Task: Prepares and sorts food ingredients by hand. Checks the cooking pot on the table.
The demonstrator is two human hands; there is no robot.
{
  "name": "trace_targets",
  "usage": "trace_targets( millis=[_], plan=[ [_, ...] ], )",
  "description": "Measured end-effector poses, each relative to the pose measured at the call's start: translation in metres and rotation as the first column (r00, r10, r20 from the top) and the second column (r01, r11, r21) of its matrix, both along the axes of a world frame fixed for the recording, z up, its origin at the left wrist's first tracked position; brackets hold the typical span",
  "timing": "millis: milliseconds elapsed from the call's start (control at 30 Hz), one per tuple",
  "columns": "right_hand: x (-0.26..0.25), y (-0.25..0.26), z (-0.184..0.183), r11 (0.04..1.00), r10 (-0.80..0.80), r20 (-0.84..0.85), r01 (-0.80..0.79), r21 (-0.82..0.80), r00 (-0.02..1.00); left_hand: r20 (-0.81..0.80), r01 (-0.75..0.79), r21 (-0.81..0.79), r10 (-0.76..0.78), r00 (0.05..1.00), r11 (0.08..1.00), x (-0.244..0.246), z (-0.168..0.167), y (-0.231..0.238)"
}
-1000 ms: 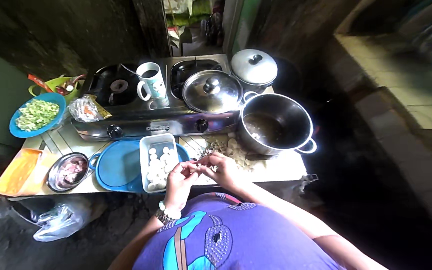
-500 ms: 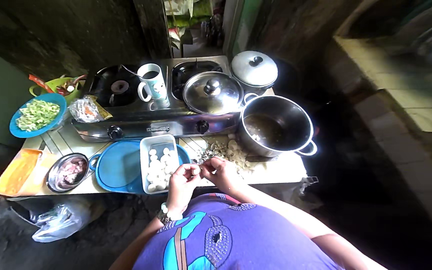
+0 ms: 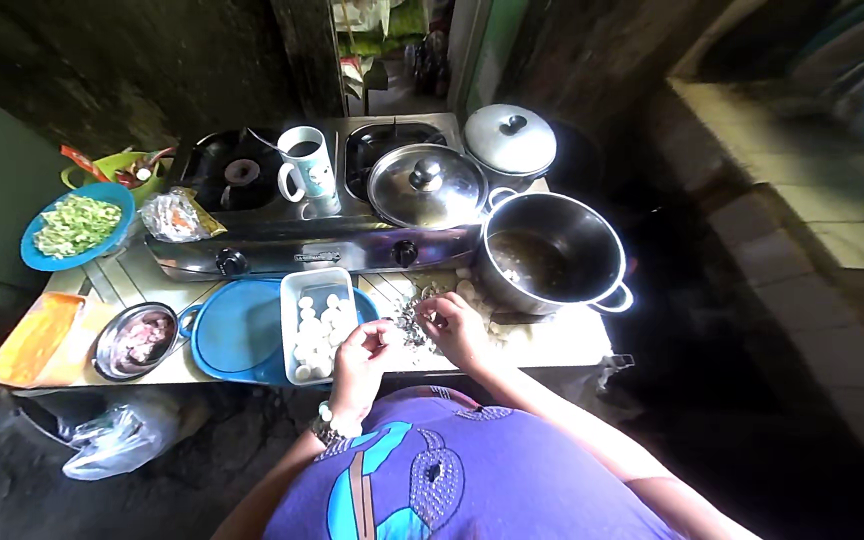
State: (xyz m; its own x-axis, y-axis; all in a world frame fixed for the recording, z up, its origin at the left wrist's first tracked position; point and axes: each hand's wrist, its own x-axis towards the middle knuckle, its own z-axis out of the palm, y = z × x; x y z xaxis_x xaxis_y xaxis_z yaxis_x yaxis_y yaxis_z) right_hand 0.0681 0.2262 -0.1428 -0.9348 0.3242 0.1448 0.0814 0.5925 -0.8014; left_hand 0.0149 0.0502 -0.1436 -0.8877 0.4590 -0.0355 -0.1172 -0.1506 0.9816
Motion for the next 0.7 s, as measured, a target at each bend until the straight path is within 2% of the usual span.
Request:
trace_targets(
  millis=[67,167,233,367,433,600,700],
  plan=[
    [0.003,-0.01,0.004,0.986,0.089,-0.04,-0.094,-0.137,0.995,-0.012,-0.016,-0.015,0.016,1.0,1.0,0.002,0.0,0.002],
    [0.006,-0.018,0.005,0.957,0.114,-0.022,-0.116,-0.266,0.993,-0.051,-0.023,-0.022,0.022,0.998,0.999,0.005,-0.001,0.003],
    [0.008,-0.02,0.006,0.959,0.115,0.002,-0.111,-0.262,0.993,-0.087,-0.021,-0.051,0.016,0.996,0.998,0.006,-0.003,0.0],
    [0.01,-0.028,0.002,0.99,0.082,-0.07,-0.089,-0.112,0.994,-0.134,-0.023,-0.116,0.008,0.991,0.993,0.01,-0.003,-0.003],
    [0.01,-0.032,0.001,0.992,0.072,-0.078,-0.079,-0.098,0.994,-0.153,-0.025,-0.125,0.006,0.988,0.992,0.01,-0.003,-0.003],
    [0.008,-0.033,-0.002,0.956,0.066,-0.028,-0.071,-0.283,0.997,-0.131,-0.027,-0.087,0.016,0.991,0.996,0.011,-0.003,-0.005],
    [0.007,-0.034,-0.004,0.942,0.064,-0.018,-0.067,-0.328,0.998,-0.111,-0.025,-0.045,0.02,0.994,0.999,0.011,-0.005,-0.004]
  ],
)
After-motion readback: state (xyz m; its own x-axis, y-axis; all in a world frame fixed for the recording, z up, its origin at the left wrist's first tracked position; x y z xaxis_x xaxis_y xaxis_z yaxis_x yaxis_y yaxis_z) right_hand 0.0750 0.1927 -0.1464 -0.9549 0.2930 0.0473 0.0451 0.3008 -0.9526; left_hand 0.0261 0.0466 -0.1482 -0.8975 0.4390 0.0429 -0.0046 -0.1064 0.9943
